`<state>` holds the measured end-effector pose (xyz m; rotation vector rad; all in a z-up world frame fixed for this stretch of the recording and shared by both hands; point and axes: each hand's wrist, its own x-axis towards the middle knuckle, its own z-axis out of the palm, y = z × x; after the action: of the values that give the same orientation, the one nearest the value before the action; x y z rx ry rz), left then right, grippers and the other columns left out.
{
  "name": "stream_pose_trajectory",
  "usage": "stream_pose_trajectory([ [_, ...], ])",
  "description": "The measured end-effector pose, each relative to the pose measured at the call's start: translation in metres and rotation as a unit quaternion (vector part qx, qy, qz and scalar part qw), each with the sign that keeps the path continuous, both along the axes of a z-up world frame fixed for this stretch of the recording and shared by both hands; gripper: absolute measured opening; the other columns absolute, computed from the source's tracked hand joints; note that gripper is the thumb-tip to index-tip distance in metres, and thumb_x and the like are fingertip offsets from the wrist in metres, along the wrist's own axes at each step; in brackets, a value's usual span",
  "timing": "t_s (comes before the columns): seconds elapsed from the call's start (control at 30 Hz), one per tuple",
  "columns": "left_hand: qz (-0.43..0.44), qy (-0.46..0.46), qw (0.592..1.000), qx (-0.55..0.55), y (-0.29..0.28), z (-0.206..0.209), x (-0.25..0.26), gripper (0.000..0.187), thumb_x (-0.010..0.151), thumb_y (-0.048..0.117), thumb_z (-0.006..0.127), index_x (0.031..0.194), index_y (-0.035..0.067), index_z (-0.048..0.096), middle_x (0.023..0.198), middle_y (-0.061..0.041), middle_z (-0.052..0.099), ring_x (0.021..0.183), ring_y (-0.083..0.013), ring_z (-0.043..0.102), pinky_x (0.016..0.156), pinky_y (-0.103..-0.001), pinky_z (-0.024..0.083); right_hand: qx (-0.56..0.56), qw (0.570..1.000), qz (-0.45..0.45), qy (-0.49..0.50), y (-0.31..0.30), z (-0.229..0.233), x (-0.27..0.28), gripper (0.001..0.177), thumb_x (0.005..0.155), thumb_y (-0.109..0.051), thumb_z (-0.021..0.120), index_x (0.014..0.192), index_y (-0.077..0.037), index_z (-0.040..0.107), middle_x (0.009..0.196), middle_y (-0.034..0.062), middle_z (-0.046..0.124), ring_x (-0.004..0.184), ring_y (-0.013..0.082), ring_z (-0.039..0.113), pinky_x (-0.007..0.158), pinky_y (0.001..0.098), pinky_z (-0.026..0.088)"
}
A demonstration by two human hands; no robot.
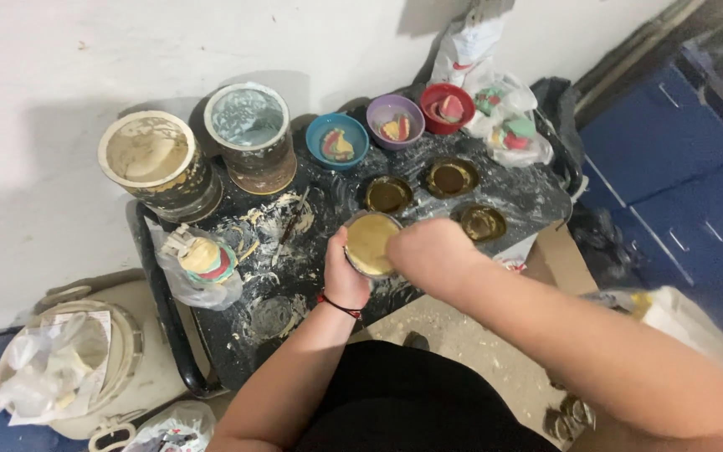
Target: The person scoops a white powder into a small plastic cup, adds a yellow substance, and mixes them with a green spatula. The person then pours the mixture into a small metal tray and places a colorful object on top.
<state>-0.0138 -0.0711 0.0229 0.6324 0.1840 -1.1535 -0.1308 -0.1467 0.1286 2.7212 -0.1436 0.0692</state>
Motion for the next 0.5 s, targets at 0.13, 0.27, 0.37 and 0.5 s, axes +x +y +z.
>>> stream_pose_trajectory([
  [0.13,-0.017,0.008,1.0,0.007,-0.013,-0.019,-0.008,0.051,0.095,0.048,0.067,0.13,0.012,0.07,0.13,-0.015,0.072,0.114,-0.0305,0.07,0.099,-0.046,0.058,0.049,0.991,-0.079,0.096,-0.022,0.045,0.014,0.022,0.085,-0.02,0.076,0.065,-0.022,0.067,0.053,-0.0034,0.062,0.051,0.0181,0.063,0.052,0.0338,0.056],
  [0.27,0.015,-0.004,1.0,0.012,-0.023,-0.008,-0.009,0.052,0.095,0.047,0.067,0.128,0.007,0.069,0.13,-0.016,0.071,0.116,-0.0321,0.069,0.098,-0.045,0.059,0.006,0.999,-0.018,0.035,-0.039,0.017,0.005,0.021,0.079,-0.014,0.074,0.061,-0.023,0.066,0.051,-0.0015,0.063,0.05,0.0211,0.068,0.045,0.0396,0.053],
  [0.37,0.042,0.0,0.999,0.009,-0.037,-0.006,-0.02,0.048,0.096,0.044,0.068,0.125,0.006,0.07,0.125,-0.018,0.073,0.111,-0.0322,0.071,0.095,-0.046,0.06,0.007,0.999,0.038,-0.006,-0.049,0.029,0.002,0.022,0.076,-0.015,0.076,0.06,-0.026,0.064,0.054,-0.0028,0.064,0.053,0.0205,0.067,0.049,0.0379,0.053],
  [0.5,0.017,-0.013,0.999,0.031,-0.036,0.001,-0.028,0.059,0.095,0.052,0.063,0.135,0.009,0.067,0.132,-0.018,0.072,0.116,-0.0329,0.071,0.094,-0.045,0.061,0.043,0.999,-0.015,0.013,-0.074,0.042,-0.005,0.023,0.084,-0.019,0.072,0.062,-0.022,0.066,0.052,-0.0015,0.065,0.051,0.0195,0.068,0.048,0.0365,0.053],
])
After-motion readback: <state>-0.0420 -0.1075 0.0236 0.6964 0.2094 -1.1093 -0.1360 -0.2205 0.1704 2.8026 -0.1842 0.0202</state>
